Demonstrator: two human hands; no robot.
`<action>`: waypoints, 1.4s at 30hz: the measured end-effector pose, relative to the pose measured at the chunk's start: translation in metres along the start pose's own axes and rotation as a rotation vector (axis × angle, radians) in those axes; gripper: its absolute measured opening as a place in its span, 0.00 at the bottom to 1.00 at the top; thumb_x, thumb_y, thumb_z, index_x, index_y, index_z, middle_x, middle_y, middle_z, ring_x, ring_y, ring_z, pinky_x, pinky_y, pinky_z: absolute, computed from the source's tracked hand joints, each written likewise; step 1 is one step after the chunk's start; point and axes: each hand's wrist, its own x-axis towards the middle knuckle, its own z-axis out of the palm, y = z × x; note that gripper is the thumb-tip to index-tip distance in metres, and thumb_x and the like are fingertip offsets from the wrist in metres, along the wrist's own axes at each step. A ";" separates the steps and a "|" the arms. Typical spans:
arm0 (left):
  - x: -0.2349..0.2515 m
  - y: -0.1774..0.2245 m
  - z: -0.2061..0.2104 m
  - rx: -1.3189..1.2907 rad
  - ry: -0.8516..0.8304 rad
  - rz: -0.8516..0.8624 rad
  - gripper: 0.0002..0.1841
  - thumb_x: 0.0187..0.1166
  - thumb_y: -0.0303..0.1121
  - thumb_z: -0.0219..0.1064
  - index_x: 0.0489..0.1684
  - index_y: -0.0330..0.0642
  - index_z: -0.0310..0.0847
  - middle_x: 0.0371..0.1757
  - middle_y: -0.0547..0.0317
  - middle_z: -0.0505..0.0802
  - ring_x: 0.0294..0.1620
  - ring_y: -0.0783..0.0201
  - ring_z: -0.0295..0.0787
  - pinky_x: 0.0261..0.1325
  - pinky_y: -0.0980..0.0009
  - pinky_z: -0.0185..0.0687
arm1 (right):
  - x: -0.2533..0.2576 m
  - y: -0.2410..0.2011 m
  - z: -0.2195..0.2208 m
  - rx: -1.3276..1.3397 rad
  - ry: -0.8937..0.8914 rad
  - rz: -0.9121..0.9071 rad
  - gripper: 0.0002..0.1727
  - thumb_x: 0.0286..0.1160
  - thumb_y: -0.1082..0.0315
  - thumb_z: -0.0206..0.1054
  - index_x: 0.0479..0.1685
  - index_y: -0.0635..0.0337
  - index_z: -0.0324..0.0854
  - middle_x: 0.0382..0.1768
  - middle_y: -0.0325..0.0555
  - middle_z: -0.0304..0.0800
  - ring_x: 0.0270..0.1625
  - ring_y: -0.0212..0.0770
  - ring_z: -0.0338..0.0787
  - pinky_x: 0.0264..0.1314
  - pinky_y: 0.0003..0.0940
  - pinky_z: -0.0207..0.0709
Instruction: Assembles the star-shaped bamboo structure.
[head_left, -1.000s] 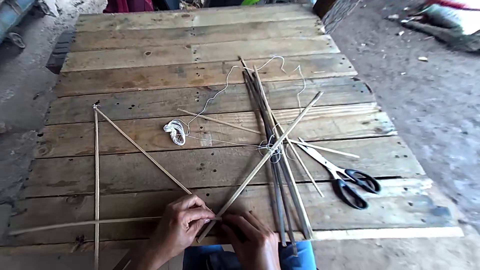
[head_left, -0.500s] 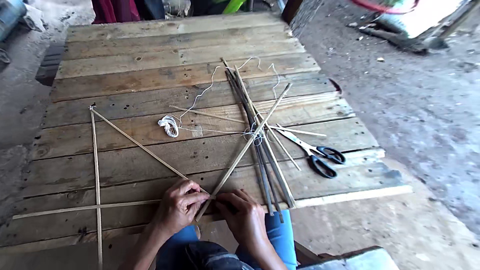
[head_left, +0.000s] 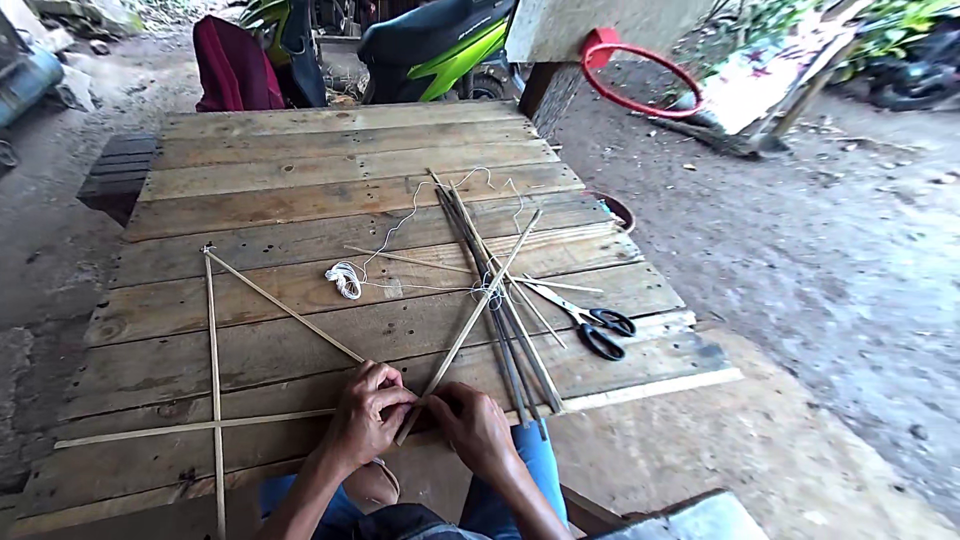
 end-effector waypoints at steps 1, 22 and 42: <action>0.001 0.000 0.000 -0.010 0.002 -0.002 0.06 0.69 0.35 0.73 0.33 0.51 0.98 0.41 0.60 0.91 0.51 0.65 0.84 0.60 0.75 0.77 | 0.001 -0.003 0.000 -0.008 -0.012 0.027 0.17 0.81 0.53 0.67 0.43 0.58 0.91 0.37 0.48 0.93 0.44 0.50 0.92 0.49 0.58 0.78; 0.122 0.007 -0.045 -0.244 -1.294 -0.258 0.12 0.85 0.30 0.65 0.51 0.31 0.91 0.45 0.46 0.94 0.49 0.61 0.89 0.59 0.60 0.79 | -0.002 -0.013 -0.003 0.162 -0.076 0.039 0.15 0.77 0.57 0.69 0.45 0.61 0.89 0.36 0.48 0.93 0.43 0.48 0.91 0.51 0.55 0.80; 0.144 -0.031 -0.058 -0.359 -1.138 -0.457 0.08 0.81 0.26 0.66 0.42 0.35 0.92 0.30 0.70 0.92 0.25 0.83 0.79 0.35 0.83 0.76 | 0.031 0.058 -0.073 -0.090 0.569 -0.078 0.12 0.77 0.70 0.67 0.51 0.64 0.92 0.40 0.58 0.92 0.38 0.58 0.91 0.44 0.61 0.82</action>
